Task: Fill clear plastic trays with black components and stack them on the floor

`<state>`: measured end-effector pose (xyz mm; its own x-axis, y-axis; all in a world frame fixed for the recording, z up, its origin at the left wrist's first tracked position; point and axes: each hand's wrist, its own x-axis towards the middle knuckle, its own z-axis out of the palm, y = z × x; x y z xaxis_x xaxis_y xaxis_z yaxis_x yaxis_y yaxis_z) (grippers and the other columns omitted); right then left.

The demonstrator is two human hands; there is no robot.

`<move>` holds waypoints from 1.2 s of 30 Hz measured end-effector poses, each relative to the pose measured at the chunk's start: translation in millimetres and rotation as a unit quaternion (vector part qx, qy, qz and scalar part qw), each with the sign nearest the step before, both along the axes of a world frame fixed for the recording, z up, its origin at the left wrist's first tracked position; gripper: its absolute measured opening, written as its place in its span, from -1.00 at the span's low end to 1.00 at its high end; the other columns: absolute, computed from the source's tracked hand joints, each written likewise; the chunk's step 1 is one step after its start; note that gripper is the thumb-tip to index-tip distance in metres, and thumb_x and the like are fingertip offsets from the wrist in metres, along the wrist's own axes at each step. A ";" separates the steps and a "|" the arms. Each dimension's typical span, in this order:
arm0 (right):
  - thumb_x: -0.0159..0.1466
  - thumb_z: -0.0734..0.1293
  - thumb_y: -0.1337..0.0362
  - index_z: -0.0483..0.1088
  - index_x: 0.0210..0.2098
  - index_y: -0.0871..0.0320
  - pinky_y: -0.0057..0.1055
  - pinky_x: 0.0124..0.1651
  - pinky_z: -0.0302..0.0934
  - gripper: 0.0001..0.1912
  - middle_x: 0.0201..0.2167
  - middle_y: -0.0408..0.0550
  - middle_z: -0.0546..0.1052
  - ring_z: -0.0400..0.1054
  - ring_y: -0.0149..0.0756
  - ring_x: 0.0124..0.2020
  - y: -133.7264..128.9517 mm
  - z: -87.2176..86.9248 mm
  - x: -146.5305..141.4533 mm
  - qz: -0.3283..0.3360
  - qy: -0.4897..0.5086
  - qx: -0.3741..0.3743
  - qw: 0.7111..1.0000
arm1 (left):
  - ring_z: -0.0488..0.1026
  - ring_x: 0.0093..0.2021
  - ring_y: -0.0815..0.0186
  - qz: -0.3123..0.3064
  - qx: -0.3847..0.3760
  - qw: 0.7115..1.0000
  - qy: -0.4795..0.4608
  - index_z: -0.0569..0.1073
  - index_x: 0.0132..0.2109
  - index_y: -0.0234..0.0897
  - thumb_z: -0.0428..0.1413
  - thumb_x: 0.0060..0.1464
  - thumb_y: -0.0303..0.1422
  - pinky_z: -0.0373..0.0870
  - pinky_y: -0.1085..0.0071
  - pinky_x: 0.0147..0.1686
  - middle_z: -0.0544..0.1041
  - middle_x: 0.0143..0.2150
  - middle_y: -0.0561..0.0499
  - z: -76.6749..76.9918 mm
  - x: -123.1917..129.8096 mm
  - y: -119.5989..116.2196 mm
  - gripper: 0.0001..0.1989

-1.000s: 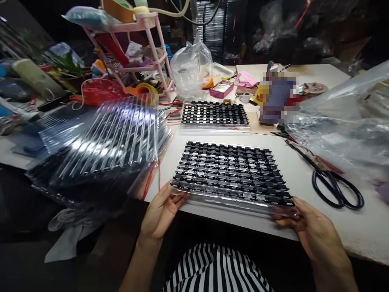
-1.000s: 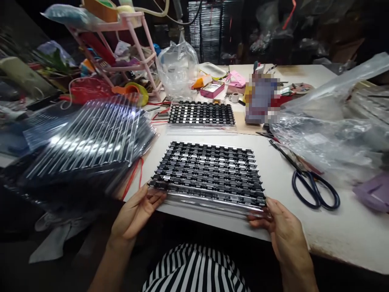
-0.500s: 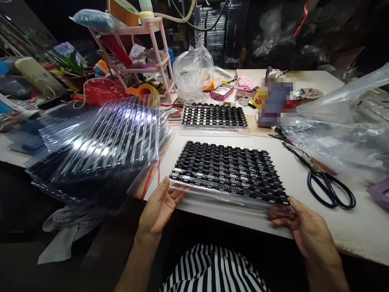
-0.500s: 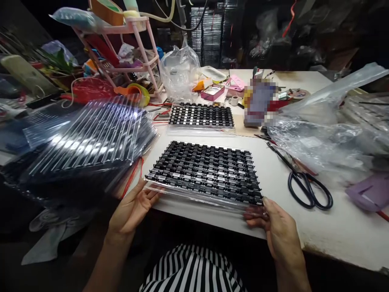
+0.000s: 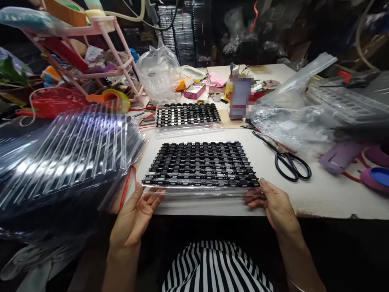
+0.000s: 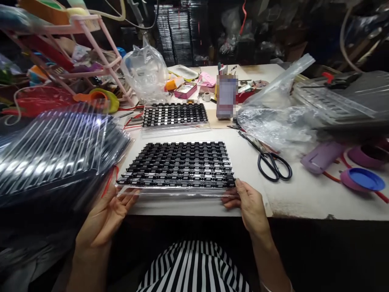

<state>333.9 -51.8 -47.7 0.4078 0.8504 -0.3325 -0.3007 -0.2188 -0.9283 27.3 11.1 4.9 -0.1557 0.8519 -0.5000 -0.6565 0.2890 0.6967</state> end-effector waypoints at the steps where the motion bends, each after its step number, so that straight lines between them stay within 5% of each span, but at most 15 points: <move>1: 0.10 0.38 -0.06 0.40 -0.44 0.23 -0.48 -0.62 0.35 -0.58 -0.56 -0.02 0.52 0.45 -0.27 -0.58 0.3 0.5 -0.5 0.000 0.000 0.003 1.000 | 0.56 -0.26 0.24 0.000 -0.002 1.000 0.005 0.50 -0.23 -0.27 -0.11 0.22 -0.51 0.57 0.27 -0.33 0.56 -0.27 -0.06 0.8 0.5 0.4 -0.72; 9: 0.15 0.34 -0.06 0.36 -0.40 0.23 -0.51 -0.62 0.35 -0.58 -0.57 -0.08 0.50 0.45 -0.32 -0.59 0.1 3.6 -2.1 0.017 0.007 0.022 1.000 | 0.56 -0.25 0.18 0.028 -0.039 0.998 0.029 0.47 -0.39 -0.34 -0.13 0.22 -0.52 0.57 0.26 -0.38 0.56 -0.25 -0.12 0.7 0.2 2.8 -0.67; 16: 0.15 0.30 -0.11 0.31 -0.28 0.21 -0.48 -0.63 0.33 -0.53 -0.61 -0.07 0.51 0.44 -0.27 -0.62 2.3 6.9 -3.6 -0.020 0.050 0.027 0.998 | 0.55 -0.19 0.18 -0.001 -0.012 0.999 0.029 0.51 -0.30 -0.31 -0.09 0.19 -0.54 0.55 0.18 -0.26 0.57 -0.21 -0.08 -11.3 -1.9 7.1 -0.72; 21: 0.11 0.36 -0.05 0.30 -0.37 0.21 -0.54 -0.61 0.31 -0.58 -0.58 -0.06 0.53 0.43 -0.35 -0.62 -15.8 7.9 -8.7 0.051 0.026 0.008 0.998 | 0.50 -0.06 0.16 -0.030 -0.012 0.999 0.018 0.49 -0.16 -0.36 -0.12 0.21 -0.55 0.46 0.13 -0.09 0.55 -0.16 -0.18 -24.4 -4.1 10.0 -0.72; 28: 0.05 0.25 -0.28 0.24 -0.46 0.19 -0.58 -0.71 0.16 -0.41 -0.61 -0.03 0.49 0.38 -0.37 -0.66 -64.6 -25.8 -62.0 0.202 0.012 -0.092 0.975 | 0.33 0.14 0.21 0.074 0.062 0.995 0.008 0.47 -0.11 -0.40 -0.07 0.16 -0.52 0.22 0.20 0.15 0.44 0.09 -0.20 -24.5 2.4 11.1 -0.75; 32: 0.21 0.14 -0.21 0.32 -0.45 0.18 -0.55 -0.66 0.15 -0.45 -0.58 -0.07 0.45 0.36 -0.38 -0.61 -66.4 -15.9 -45.3 0.295 -0.137 -0.089 0.942 | 0.24 0.21 0.23 0.126 0.090 0.985 0.079 0.47 -0.04 -0.31 0.03 0.12 -0.50 0.17 0.30 0.20 0.32 0.22 -0.11 -27.5 12.9 -7.5 -0.74; 36: 0.27 0.16 -0.05 0.37 -0.37 0.13 -0.39 -0.39 0.28 -0.61 -0.49 -0.06 0.48 0.38 -0.30 -0.47 -16.8 15.1 2.7 0.169 -0.393 0.002 0.904 | 0.14 0.26 0.29 0.069 0.062 0.989 0.115 0.38 0.10 -0.17 0.14 0.07 -0.45 0.09 0.42 0.23 0.24 0.28 0.03 -35.3 30.2 -44.8 -0.58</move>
<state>336.6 -68.6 -32.6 0.2324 0.9714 -0.0489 0.5363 -0.1700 -0.8268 57.5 -33.7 -30.4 -0.3726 0.8671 -0.3307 -0.5041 0.1100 0.8566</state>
